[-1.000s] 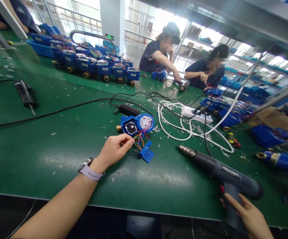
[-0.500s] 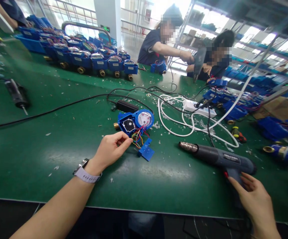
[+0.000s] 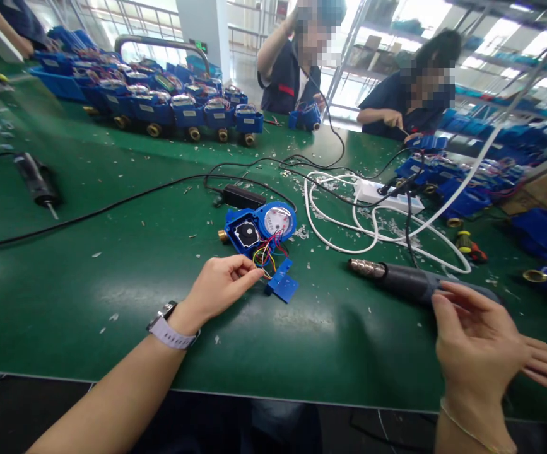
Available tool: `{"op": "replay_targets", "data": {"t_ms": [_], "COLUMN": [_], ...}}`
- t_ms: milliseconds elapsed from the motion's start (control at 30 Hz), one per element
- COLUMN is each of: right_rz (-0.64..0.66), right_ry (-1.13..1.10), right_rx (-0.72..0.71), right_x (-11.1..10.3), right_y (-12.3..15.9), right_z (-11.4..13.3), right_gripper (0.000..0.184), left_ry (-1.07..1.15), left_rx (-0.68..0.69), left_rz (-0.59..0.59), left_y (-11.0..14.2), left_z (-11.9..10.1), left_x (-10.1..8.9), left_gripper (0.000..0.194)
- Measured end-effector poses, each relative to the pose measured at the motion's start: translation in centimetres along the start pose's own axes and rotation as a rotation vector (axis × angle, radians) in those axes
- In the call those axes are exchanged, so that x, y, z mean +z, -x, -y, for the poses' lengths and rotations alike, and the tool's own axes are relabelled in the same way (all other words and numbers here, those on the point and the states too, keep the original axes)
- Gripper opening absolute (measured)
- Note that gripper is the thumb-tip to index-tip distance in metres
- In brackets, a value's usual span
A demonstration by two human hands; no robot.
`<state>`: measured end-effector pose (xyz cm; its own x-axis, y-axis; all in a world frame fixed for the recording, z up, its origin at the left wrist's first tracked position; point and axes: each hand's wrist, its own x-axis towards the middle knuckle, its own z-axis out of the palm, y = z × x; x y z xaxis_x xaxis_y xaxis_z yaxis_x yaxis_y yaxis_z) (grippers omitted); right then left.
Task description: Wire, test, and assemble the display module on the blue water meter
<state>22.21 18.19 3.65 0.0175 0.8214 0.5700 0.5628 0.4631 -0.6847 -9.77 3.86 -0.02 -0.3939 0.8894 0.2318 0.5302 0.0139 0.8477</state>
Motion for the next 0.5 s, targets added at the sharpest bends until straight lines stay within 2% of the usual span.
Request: {"op": "replay_targets", "data": {"t_ms": [33,133,200,267,367,500], "right_rz": [0.042,0.357,0.585,0.752,0.860,0.828], "right_ry": [-0.087,-0.253,-0.325,-0.372,-0.413,-0.526], "right_rx": [-0.055,-0.131,-0.196,-0.228,-0.192,-0.106], "right_x": [1.0,3.8,5.6,7.6,10.3,12.5], "right_y": [0.3,0.8,1.2,1.8,3.1,4.9], "right_z": [1.7,6.0,7.9,9.0,9.1,8.0], "right_gripper": [0.035,0.017,0.012,0.014,0.018,0.018], "left_ry": [0.005,0.012,0.025,0.047,0.070,0.081], "left_rx": [-0.012,-0.058,-0.094,-0.124,-0.154,-0.178], "left_rz": [0.011,0.047,0.067,0.079,0.090,0.085], "left_y": [0.0,0.1,0.2,0.2,0.2,0.1], "left_z": [0.0,0.0,0.0,0.0,0.0,-0.1], "left_x": [0.1,0.2,0.2,0.2,0.2,0.3], "left_gripper": [0.029,0.029,0.028,0.028,0.028,0.026]}}
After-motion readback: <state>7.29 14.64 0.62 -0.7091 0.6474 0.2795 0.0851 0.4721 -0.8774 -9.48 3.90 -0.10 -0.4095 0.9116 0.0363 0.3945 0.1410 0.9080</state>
